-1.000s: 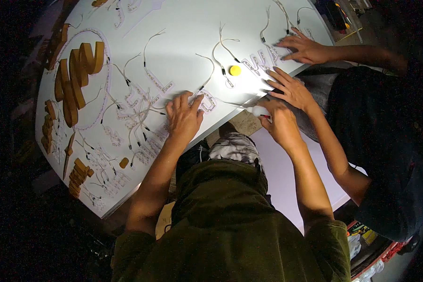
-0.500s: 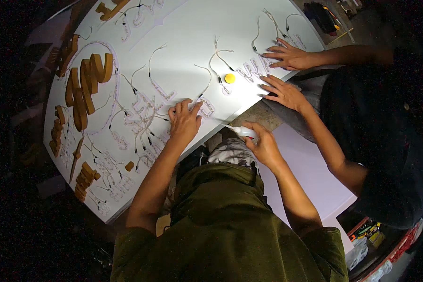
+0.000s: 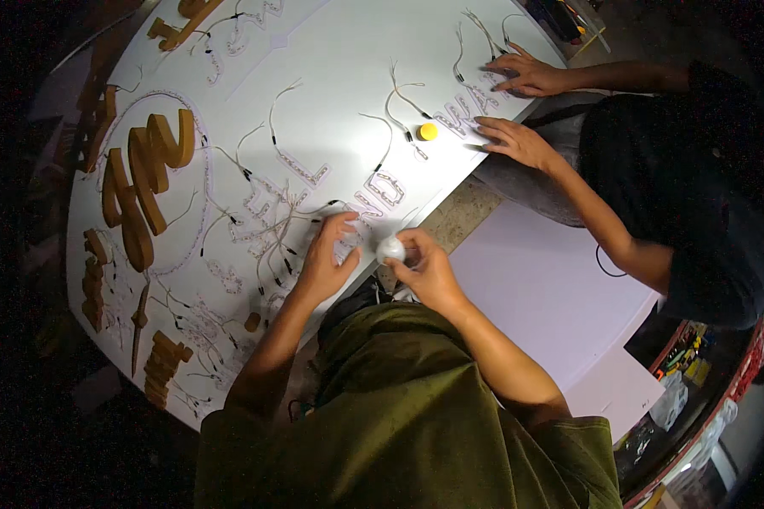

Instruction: Apply adhesive and install LED light modules onto the backing of a large sign.

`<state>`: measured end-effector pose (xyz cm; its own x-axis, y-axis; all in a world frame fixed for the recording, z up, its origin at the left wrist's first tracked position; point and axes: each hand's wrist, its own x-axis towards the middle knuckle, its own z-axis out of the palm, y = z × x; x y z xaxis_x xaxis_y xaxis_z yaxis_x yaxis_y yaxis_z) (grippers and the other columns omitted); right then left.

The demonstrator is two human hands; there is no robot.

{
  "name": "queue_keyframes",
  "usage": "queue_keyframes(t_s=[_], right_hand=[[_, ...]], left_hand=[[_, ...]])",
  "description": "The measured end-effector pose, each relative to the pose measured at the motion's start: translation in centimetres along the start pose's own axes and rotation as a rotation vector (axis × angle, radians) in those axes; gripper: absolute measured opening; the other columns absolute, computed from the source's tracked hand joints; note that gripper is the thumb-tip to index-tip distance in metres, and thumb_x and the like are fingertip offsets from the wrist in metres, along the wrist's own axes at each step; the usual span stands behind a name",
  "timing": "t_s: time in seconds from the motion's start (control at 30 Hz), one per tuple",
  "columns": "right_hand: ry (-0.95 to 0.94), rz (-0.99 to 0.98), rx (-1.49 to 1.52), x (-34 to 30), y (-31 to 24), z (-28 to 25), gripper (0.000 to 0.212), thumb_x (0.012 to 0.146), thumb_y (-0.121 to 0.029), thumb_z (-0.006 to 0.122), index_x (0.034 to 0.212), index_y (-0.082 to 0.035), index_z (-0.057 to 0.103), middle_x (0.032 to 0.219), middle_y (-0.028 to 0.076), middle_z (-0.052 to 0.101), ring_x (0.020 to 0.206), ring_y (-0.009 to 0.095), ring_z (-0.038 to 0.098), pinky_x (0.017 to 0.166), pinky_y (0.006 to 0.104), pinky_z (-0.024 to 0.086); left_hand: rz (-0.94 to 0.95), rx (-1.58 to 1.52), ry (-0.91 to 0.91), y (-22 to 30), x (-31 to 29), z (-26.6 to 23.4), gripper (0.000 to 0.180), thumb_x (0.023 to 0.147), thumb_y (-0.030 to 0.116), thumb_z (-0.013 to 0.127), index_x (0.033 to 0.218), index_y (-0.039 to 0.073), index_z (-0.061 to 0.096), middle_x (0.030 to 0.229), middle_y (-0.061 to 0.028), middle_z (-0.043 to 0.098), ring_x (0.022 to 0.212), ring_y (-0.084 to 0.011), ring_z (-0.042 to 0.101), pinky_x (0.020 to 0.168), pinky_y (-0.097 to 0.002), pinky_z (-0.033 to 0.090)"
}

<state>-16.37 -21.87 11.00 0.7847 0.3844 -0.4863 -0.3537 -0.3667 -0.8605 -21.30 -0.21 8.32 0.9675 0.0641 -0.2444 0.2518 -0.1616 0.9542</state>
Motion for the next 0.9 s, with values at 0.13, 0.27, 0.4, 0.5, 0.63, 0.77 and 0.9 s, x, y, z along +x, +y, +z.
queue_keyframes(t_s=[0.13,0.27,0.4,0.5,0.63,0.77,0.9], right_hand=[[-0.05,0.072,0.299,1.1,-2.5,4.5,0.033,0.091,0.004,0.074,0.117,-0.001,0.056,0.108,0.009,0.066,0.1,0.013,0.065,0.086,0.028,0.053],[-0.014,0.066,0.227,2.7,-2.2,6.0,0.03,0.091,-0.003,0.078,0.116,-0.003,0.061,0.109,0.006,0.067,0.098,0.012,0.062,0.086,0.0291,0.052],[-0.072,0.005,0.136,3.4,-2.1,6.7,0.033,0.091,-0.009,0.08,0.12,-0.003,0.066,0.108,0.003,0.068,0.099,0.011,0.061,0.088,0.0289,0.049],[-0.067,-0.004,0.088,3.1,-1.8,7.0,0.034,0.092,-0.01,0.079,0.124,-0.004,0.067,0.109,0.002,0.07,0.099,0.011,0.062,0.087,0.0283,0.049],[-0.007,0.094,-0.092,1.6,-0.9,5.8,0.031,0.094,-0.008,0.075,0.124,-0.004,0.068,0.112,0.005,0.071,0.096,0.013,0.064,0.083,0.0281,0.051],[0.029,0.122,-0.302,0.0,1.1,3.7,0.029,0.094,-0.007,0.072,0.123,-0.003,0.069,0.112,0.008,0.072,0.093,0.016,0.066,0.081,0.0299,0.053],[0.097,0.127,-0.372,-1.5,1.9,2.2,0.025,0.095,-0.008,0.071,0.119,-0.002,0.07,0.109,0.01,0.072,0.091,0.019,0.068,0.081,0.0328,0.055]], left_hand=[[-0.026,-0.216,-0.084,0.3,-2.1,-1.1,0.055,0.089,0.002,0.07,0.141,0.003,0.053,0.132,-0.0163,0.061,0.121,-0.0297,0.063,0.102,-0.0406,0.051],[-0.089,-0.375,0.025,-2.7,-2.6,-1.4,0.046,0.092,-0.002,0.069,0.137,0.001,0.058,0.129,-0.0167,0.063,0.115,-0.0244,0.067,0.097,-0.0354,0.055],[-0.096,-0.494,0.022,-3.8,-2.2,-2.3,0.041,0.096,-0.001,0.067,0.136,-0.003,0.058,0.125,-0.0136,0.063,0.115,-0.0191,0.066,0.095,-0.0311,0.055],[-0.155,-0.53,0.029,-5.0,-2.5,-3.3,0.038,0.098,0.0,0.065,0.135,-0.003,0.057,0.125,-0.0102,0.061,0.11,-0.015,0.064,0.091,-0.0284,0.054],[-0.166,-0.392,0.142,-6.1,-1.7,-5.6,0.037,0.099,0.001,0.065,0.134,-0.003,0.057,0.121,-0.0098,0.064,0.103,-0.0142,0.063,0.087,-0.028,0.053],[-0.183,-0.205,0.214,-8.3,-1.1,-7.6,0.038,0.099,0.008,0.066,0.135,-0.002,0.059,0.122,-0.0152,0.069,0.101,-0.0218,0.068,0.087,-0.034,0.055],[-0.094,-0.052,0.199,-9.4,-0.5,-7.8,0.036,0.098,0.013,0.067,0.132,0.001,0.063,0.119,-0.019,0.07,0.1,-0.03,0.07,0.086,-0.0385,0.055]])
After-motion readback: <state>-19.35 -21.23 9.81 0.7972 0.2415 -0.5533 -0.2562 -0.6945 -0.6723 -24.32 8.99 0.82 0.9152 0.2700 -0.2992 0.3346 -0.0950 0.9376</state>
